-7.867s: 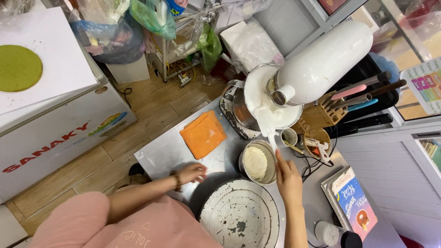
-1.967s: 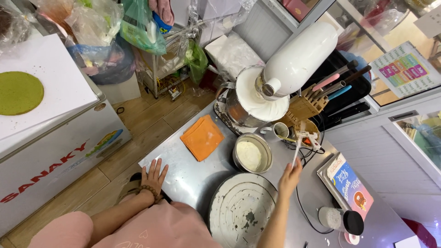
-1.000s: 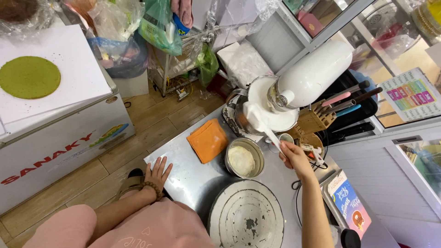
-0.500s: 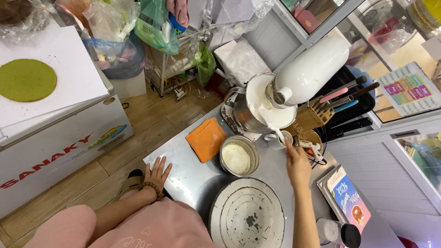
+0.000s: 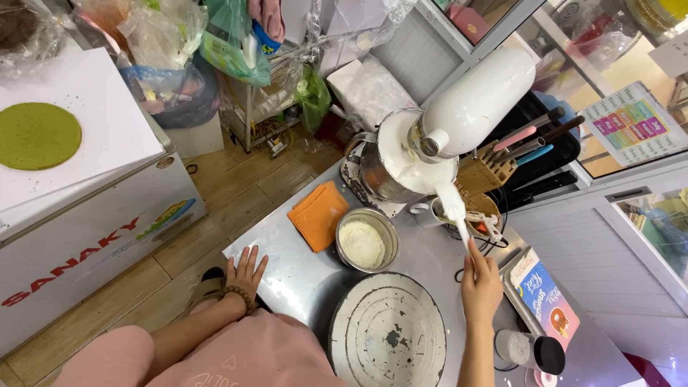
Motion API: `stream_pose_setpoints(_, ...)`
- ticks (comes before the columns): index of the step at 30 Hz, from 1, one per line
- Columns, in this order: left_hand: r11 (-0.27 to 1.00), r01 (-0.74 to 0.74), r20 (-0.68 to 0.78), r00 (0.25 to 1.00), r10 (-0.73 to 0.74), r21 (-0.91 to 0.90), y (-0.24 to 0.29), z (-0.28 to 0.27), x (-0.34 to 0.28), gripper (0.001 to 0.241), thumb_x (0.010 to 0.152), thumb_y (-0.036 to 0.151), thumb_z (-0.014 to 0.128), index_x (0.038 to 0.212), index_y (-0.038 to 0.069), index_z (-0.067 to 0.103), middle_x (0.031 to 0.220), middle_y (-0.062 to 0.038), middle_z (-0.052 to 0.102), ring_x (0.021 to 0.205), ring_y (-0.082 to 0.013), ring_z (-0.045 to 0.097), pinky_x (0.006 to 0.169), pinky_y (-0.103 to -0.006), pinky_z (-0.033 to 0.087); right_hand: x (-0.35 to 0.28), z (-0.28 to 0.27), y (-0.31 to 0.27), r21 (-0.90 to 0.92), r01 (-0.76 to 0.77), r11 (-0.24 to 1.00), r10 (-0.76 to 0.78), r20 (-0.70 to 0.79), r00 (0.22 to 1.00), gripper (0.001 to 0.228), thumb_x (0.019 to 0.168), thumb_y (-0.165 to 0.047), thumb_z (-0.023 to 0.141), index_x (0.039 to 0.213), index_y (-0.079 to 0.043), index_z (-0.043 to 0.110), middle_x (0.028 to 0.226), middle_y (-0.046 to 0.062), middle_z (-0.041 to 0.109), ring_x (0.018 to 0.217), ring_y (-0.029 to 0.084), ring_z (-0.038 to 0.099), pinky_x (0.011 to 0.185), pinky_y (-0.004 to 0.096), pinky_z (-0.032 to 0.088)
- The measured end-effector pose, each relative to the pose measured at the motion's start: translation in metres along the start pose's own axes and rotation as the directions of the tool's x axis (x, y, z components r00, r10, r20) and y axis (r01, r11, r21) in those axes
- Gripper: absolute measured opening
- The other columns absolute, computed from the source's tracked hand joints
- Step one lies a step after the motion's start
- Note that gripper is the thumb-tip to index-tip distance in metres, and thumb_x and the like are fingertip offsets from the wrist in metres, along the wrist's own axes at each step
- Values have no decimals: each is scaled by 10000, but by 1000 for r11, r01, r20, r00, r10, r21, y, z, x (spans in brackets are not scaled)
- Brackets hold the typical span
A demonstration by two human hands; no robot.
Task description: Scraping batter from a mixer bowl and stirring it in a smaller bowl.
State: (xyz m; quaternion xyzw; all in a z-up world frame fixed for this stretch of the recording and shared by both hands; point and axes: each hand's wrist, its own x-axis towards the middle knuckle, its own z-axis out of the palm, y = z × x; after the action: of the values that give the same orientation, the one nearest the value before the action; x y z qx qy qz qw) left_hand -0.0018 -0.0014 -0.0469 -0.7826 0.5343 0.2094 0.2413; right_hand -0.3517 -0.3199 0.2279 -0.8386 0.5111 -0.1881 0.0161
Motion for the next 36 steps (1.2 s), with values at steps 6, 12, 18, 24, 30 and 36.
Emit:
stream_pose_setpoints(6,915,-208,136,954,268,-345,20,-58,-1,1049,922,547,628,1621,38,34,1676,-299,-77,1561,-438,-30,1250,-553,91,30,61,-6,69,-103,992,102,22,995,359,1044,-234,623,1399,-257,670,883,68,631,716,211,595,629,346,489)
stream_pose_setpoints(12,166,-384,-117,615,780,-908,96,-104,-12,1170,863,654,651,1622,-38,92,1642,-286,309,1512,-328,331,1230,-363,301,-22,90,14,51,60,997,-51,-158,986,405,1009,-187,640,1411,-236,662,916,93,621,751,247,608,659,399,508)
stream_pose_setpoints(18,135,-8,110,539,835,-991,122,-155,-38,1443,765,539,796,1497,-61,-294,1653,-243,182,1528,-276,330,1138,-419,440,-64,76,52,187,-74,980,97,-117,988,371,1014,-142,612,1381,-184,650,869,57,643,734,179,613,674,365,518)
stream_pose_setpoints(24,107,47,117,407,906,-993,182,-128,-10,1417,798,585,764,1542,-45,-264,1631,-339,201,1480,-357,373,1159,-363,422,-13,73,8,839,-356,412,260,267,928,294,1057,-180,508,1304,-60,610,822,19,648,565,69,460,495,245,374)
stream_pose_setpoints(30,180,-480,-297,752,589,-859,129,-117,16,763,936,520,650,1495,44,444,1514,-175,537,1371,-270,535,1143,-375,430,-37,73,43,804,-473,360,163,445,881,263,1085,-215,514,1216,-14,622,886,46,662,558,92,444,483,263,362)
stream_pose_setpoints(36,563,-641,-670,717,194,-522,52,-155,20,550,842,326,789,1307,110,593,1491,-197,394,1325,-400,474,1074,-495,431,-54,12,-26,95,-77,993,37,364,931,322,982,-266,579,1293,-225,649,993,80,738,866,270,701,724,414,539)
